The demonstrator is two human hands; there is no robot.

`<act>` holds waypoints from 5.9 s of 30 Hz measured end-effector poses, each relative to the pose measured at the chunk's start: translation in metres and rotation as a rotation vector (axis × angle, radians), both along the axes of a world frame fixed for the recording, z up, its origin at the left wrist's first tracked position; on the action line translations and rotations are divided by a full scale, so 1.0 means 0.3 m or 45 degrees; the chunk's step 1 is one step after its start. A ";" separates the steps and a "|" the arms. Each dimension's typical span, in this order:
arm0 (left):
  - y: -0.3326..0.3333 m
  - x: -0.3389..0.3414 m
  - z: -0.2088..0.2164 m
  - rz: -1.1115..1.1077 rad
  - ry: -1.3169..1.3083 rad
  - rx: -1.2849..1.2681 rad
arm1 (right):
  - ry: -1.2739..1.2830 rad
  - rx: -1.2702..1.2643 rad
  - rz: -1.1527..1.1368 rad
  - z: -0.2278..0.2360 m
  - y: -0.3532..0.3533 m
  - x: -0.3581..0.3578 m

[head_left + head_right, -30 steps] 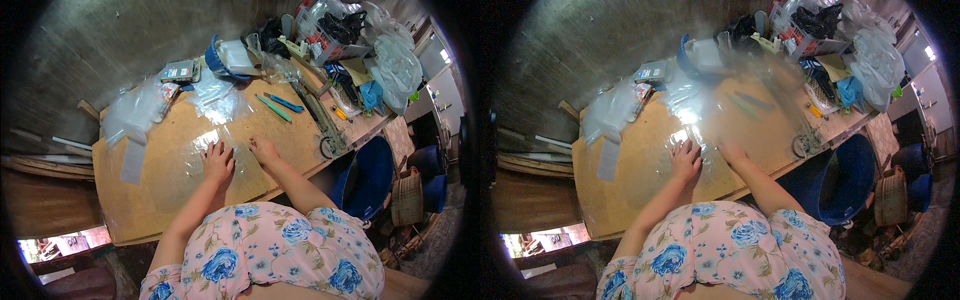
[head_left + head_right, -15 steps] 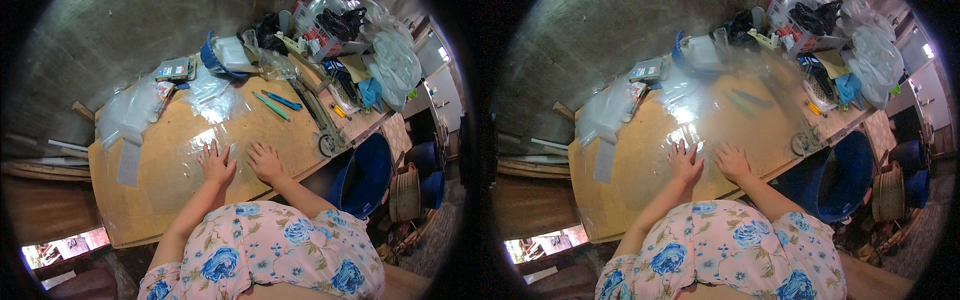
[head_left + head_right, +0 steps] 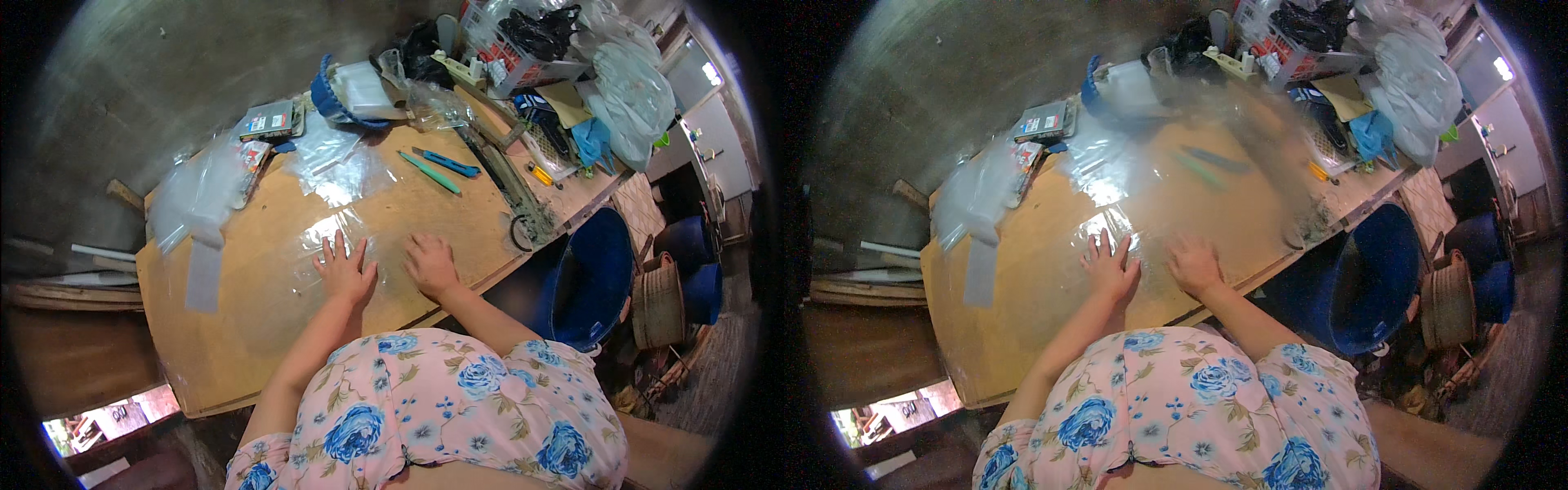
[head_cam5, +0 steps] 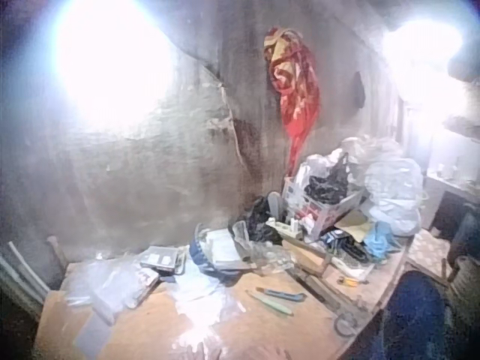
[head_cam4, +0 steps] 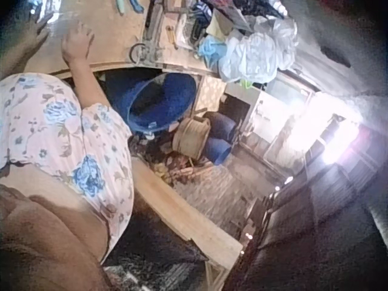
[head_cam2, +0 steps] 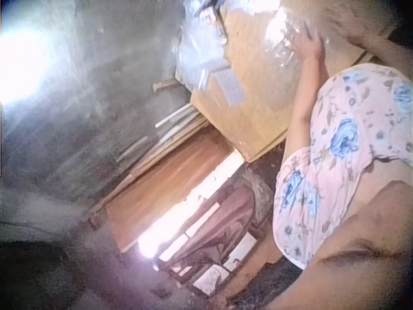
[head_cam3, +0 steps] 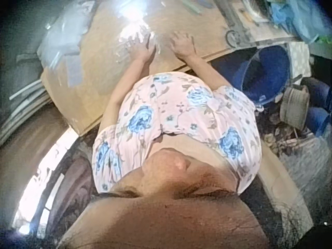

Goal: The person uses a hammer to flatten a small metal sheet on a wooden block, then retrieves a black plastic ring and heats it with a lighter. They place the ring on a clear plastic sheet, smooth it, and repeatedly adjust the ring and sheet on the table.

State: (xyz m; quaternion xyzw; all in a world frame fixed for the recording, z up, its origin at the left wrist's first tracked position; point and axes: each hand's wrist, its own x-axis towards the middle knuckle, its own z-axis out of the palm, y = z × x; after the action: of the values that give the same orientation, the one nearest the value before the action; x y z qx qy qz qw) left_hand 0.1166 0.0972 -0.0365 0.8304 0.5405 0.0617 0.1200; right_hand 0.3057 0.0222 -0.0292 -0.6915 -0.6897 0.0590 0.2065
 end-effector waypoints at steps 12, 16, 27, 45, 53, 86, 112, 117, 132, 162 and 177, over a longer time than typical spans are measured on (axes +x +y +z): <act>-0.009 0.001 0.037 0.020 0.042 -0.045 | -0.149 -0.068 -1.196 0.004 -0.157 0.503; -0.006 0.003 0.044 0.005 0.055 -0.076 | -0.345 0.163 -1.168 -0.163 -0.173 0.585; 0.000 -0.016 0.024 0.036 -0.007 -0.082 | 1.134 -0.409 -0.275 0.120 0.030 0.020; 0.000 -0.026 0.044 0.053 -0.037 -0.063 | 1.155 -0.594 -0.248 0.034 0.120 -0.092; -0.002 -0.027 0.054 0.054 -0.028 -0.087 | 1.168 -0.644 -0.228 0.047 0.119 -0.086; 0.401 0.379 -0.042 -0.478 -0.155 0.367 | 2.857 -0.008 -0.465 -0.105 -0.048 0.447; 0.000 -0.693 -0.033 1.252 -0.765 0.247 | 2.650 -0.055 -0.441 -0.112 -0.047 0.428; -0.132 -0.769 0.058 0.988 0.008 0.652 | 2.578 0.005 -0.359 -0.115 -0.042 0.418; -0.168 -1.016 0.093 0.659 0.328 0.076 | 2.185 -0.129 -0.165 0.186 0.052 -0.207; -0.196 -1.095 0.095 0.756 0.246 0.015 | 0.911 -0.686 0.352 0.108 0.199 -1.106; -0.192 -1.092 0.106 0.764 0.239 -0.010 | 0.858 -0.785 0.315 0.066 0.216 -1.127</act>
State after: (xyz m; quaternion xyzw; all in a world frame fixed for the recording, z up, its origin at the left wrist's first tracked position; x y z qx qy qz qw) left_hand -0.2111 0.0395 -0.0048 0.6353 0.7705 0.0151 0.0493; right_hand -0.0324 0.0870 -0.0093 -0.5755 -0.6119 0.5062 0.1953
